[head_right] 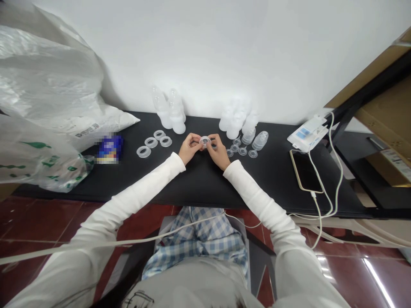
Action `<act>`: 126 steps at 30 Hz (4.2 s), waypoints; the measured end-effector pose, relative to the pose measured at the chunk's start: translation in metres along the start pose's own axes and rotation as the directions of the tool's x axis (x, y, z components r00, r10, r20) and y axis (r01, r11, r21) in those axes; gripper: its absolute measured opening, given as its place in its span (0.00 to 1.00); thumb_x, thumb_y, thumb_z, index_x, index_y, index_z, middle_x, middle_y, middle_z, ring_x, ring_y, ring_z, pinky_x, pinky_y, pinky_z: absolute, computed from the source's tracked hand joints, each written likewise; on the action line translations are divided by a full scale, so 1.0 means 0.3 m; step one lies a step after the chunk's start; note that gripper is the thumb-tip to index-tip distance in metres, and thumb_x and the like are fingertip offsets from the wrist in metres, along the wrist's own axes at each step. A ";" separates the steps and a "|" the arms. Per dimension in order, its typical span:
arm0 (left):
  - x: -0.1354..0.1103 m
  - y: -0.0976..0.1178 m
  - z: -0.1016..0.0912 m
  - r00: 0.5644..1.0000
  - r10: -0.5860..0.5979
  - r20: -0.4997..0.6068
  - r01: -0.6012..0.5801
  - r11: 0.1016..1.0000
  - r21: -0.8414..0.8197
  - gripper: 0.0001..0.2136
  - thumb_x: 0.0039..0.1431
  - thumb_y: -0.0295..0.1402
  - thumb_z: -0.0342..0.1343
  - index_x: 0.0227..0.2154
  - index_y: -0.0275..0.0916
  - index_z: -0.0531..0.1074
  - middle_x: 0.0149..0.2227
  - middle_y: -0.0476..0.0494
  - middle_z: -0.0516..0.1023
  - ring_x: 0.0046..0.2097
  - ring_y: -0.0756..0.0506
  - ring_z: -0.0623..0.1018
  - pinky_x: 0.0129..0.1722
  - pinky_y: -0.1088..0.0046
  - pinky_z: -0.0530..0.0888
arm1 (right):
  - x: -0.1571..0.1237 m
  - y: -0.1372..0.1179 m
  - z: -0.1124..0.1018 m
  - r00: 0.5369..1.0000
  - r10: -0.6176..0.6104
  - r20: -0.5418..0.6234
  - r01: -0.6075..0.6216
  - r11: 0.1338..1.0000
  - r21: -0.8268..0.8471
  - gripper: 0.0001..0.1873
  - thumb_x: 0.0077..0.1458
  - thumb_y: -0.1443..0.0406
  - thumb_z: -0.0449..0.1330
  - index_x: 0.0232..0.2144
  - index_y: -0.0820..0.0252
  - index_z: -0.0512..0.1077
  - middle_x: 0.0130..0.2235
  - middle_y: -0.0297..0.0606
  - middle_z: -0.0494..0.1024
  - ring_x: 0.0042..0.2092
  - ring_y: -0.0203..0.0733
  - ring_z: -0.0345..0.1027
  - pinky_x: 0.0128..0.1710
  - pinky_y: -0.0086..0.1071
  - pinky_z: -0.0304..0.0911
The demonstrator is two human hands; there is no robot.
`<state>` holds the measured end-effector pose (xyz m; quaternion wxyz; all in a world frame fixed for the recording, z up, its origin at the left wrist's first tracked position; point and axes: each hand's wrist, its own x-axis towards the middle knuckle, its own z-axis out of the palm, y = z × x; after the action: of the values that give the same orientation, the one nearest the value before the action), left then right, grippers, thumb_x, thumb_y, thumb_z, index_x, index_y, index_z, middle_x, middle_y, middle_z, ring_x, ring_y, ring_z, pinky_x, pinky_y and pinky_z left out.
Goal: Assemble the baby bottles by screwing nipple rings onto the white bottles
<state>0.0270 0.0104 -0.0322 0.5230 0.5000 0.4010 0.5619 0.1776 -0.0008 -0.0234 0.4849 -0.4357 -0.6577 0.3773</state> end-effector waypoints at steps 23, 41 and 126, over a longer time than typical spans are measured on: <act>-0.016 0.007 0.011 0.999 0.038 -0.038 -0.036 0.997 0.066 0.13 0.46 0.23 0.65 0.32 0.38 0.68 0.26 0.57 0.71 0.23 0.56 0.74 0.25 0.81 0.72 | -0.012 0.025 0.037 0.997 -0.032 -0.075 0.036 0.998 0.049 0.22 0.57 0.46 0.61 0.41 0.53 0.60 0.32 0.30 0.72 0.32 0.35 0.68 0.30 0.29 0.64; -0.020 0.036 0.001 0.997 0.083 0.010 -0.083 0.992 0.097 0.20 0.50 0.48 0.68 0.29 0.39 0.67 0.23 0.54 0.73 0.23 0.55 0.73 0.24 0.79 0.69 | -0.016 -0.012 0.035 0.996 -0.011 -0.094 0.024 0.990 0.142 0.22 0.57 0.43 0.59 0.36 0.53 0.62 0.30 0.30 0.75 0.31 0.36 0.73 0.30 0.30 0.69; 0.008 0.036 -0.027 0.969 0.233 0.086 -0.236 0.972 0.020 0.17 0.49 0.40 0.70 0.32 0.40 0.66 0.38 0.45 0.80 0.42 0.48 0.81 0.43 0.72 0.75 | -0.024 -0.032 0.024 0.993 -0.103 -0.050 0.107 0.991 0.085 0.25 0.60 0.41 0.55 0.48 0.51 0.68 0.45 0.38 0.71 0.34 0.35 0.64 0.31 0.31 0.64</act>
<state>0.0170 0.0121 -0.0229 0.4614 0.5746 0.3255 0.5925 0.1699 -0.0114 -0.0186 0.5376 -0.3873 -0.6513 0.3698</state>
